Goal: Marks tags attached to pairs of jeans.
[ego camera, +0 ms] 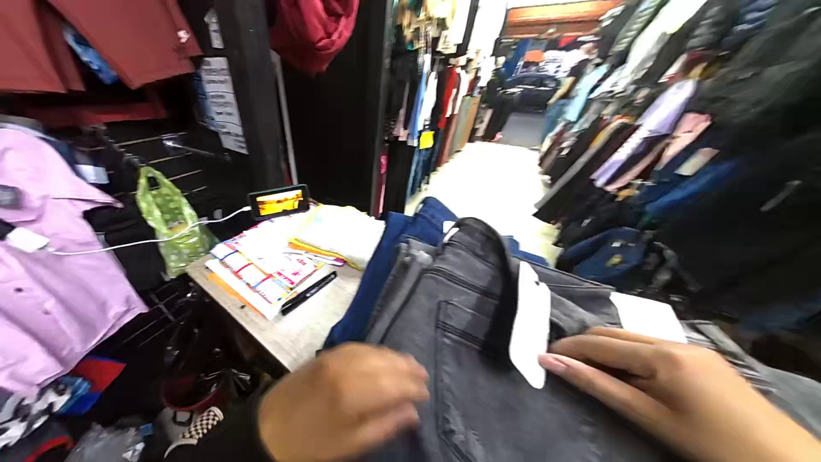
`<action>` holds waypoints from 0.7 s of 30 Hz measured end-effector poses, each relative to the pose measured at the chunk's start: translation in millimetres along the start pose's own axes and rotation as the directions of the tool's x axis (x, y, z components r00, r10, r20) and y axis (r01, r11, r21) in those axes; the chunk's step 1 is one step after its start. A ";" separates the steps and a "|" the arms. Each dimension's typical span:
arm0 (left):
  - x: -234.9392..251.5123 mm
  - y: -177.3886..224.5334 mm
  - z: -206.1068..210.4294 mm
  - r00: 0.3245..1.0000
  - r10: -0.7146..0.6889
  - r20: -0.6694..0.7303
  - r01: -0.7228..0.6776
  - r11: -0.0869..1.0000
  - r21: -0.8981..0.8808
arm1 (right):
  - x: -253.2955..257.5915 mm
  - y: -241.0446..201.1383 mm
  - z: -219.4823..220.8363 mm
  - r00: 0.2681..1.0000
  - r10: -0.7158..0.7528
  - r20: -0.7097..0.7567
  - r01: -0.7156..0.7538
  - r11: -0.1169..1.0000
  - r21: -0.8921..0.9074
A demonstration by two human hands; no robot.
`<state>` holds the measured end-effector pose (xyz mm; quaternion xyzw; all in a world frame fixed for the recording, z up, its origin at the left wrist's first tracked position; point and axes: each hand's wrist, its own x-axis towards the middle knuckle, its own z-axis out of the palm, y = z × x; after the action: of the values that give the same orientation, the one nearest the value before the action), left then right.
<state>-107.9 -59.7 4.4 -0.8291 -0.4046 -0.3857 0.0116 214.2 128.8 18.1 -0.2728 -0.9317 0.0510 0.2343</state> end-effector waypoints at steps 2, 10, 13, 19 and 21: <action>-10.8 -34.2 -17.0 0.954 -0.211 -0.213 0.256 0.943 0.212 | 0.6 -7.1 -6.1 0.999 0.045 0.026 -0.045 0.999 0.003; -27.4 -121.5 5.6 0.470 -0.869 -0.155 0.833 0.379 0.403 | -1.5 -24.6 -23.8 0.994 0.095 -0.045 -0.093 0.995 0.046; -31.0 -115.1 9.0 0.567 -0.741 -0.360 0.822 0.477 0.311 | -3.8 -19.2 -21.7 0.977 0.108 -0.185 -0.092 0.991 0.093; 7.0 -0.1 -9.3 0.858 -0.238 -0.455 0.330 0.935 0.133 | -1.3 -74.6 -22.1 0.938 0.007 -0.347 0.090 0.961 0.263; 17.3 35.1 4.5 0.924 -0.043 -0.380 0.060 0.998 0.032 | 10.4 -137.4 -21.4 0.954 -0.018 -0.299 0.185 0.821 0.541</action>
<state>-74.7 -70.4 22.7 -0.7276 -0.4247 -0.5299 0.0972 149.9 17.5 71.9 -0.1457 -0.8455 0.2715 0.4361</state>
